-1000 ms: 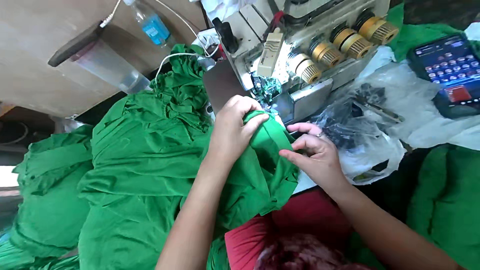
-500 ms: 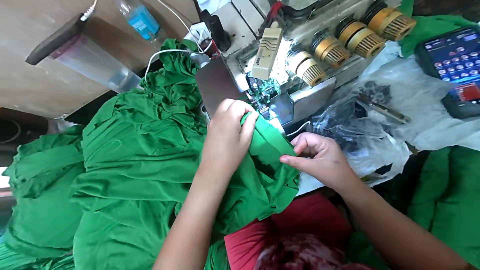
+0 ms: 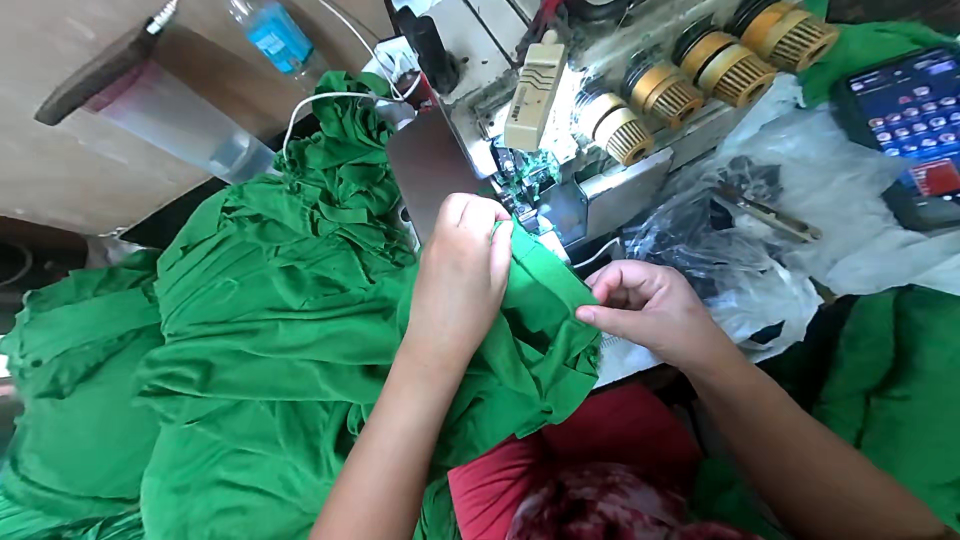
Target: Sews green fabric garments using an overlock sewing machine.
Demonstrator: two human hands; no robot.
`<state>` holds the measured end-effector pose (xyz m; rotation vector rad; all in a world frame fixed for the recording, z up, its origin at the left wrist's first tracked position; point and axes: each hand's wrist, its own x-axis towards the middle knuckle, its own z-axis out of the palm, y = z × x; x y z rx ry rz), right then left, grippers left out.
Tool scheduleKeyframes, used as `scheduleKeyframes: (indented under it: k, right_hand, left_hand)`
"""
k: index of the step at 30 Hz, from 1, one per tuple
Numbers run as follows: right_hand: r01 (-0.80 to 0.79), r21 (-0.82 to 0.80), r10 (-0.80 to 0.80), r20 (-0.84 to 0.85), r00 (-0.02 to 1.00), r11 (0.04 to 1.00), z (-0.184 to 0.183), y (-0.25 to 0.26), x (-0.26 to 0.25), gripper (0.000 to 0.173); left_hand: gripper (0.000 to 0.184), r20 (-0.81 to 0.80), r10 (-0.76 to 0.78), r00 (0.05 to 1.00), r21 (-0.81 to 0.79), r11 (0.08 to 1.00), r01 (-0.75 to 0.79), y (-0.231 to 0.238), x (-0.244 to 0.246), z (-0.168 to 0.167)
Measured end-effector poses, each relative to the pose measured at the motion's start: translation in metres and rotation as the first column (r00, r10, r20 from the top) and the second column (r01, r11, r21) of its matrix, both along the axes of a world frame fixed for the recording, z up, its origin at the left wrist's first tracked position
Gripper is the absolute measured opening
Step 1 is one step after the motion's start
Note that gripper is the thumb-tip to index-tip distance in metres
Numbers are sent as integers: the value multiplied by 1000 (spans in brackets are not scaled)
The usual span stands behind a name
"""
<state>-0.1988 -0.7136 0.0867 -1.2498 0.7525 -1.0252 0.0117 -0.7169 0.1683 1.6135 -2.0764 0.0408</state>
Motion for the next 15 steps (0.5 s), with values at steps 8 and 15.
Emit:
scheduleKeyframes:
  k: [8,15]
  right_hand:
    - [-138,-371,17,-311,950,918,7,0,1,35]
    - [-456,-324,94,-722,685,829,52,-8,0,82]
  left_hand:
    - [20,38,41,998,33,999,-42,4,-7,-4]
    - [22,96,26,995,22,999,-28,10,-11,-8]
